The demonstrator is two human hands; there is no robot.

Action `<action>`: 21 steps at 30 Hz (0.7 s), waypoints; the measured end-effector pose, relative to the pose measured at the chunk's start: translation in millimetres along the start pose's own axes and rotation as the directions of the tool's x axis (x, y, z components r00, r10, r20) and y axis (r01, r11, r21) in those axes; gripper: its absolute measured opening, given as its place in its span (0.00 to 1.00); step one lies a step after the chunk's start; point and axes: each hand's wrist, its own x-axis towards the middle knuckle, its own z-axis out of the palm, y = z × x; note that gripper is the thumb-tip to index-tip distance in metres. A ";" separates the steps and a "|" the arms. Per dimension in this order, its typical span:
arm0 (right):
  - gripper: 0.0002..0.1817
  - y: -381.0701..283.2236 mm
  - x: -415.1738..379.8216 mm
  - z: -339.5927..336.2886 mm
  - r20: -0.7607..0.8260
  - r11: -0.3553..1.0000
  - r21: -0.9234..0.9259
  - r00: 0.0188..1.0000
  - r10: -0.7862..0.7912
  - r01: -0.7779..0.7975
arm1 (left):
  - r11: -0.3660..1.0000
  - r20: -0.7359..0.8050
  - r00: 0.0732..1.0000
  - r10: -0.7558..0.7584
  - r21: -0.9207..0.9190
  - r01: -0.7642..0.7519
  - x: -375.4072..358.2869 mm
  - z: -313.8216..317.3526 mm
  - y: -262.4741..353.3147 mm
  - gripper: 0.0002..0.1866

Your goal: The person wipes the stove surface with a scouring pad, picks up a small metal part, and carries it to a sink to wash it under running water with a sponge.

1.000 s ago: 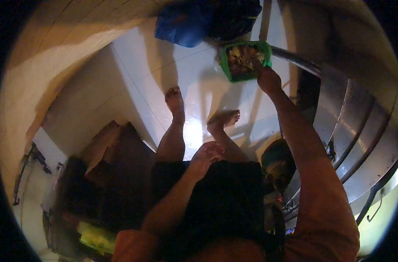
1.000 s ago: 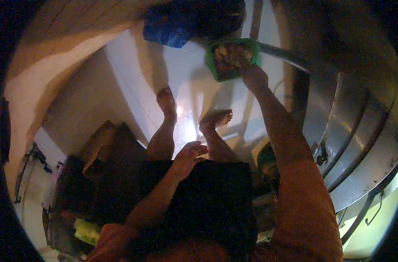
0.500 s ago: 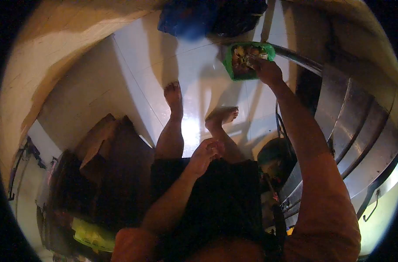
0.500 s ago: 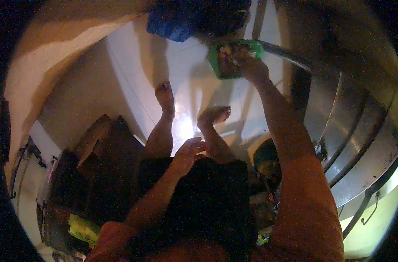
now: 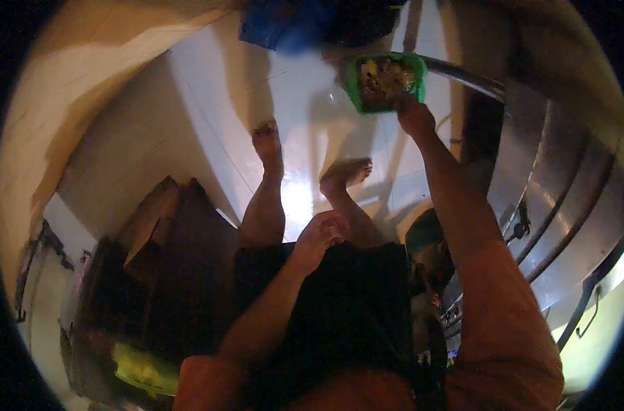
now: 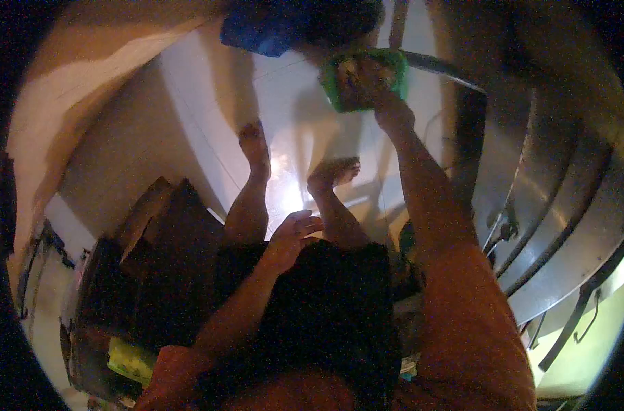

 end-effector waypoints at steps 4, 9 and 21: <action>0.23 -0.8 18.4 -5.7 0.183 0.944 -0.231 0.964 -0.195 0.235 | 0.999 0.013 1.000 0.026 -0.026 -0.026 0.5 9.5 14.3 0.22; 0.26 3.2 27.7 -8.3 0.111 0.989 -0.142 0.993 0.045 -0.029 | 1.000 -0.043 0.999 0.002 -0.012 -0.002 -1.8 12.2 11.0 0.22; 0.23 27.7 20.4 -11.8 0.423 0.781 -0.301 0.811 -0.405 0.547 | 1.000 -0.046 0.999 -0.012 -0.016 0.011 -1.0 10.3 -2.8 0.21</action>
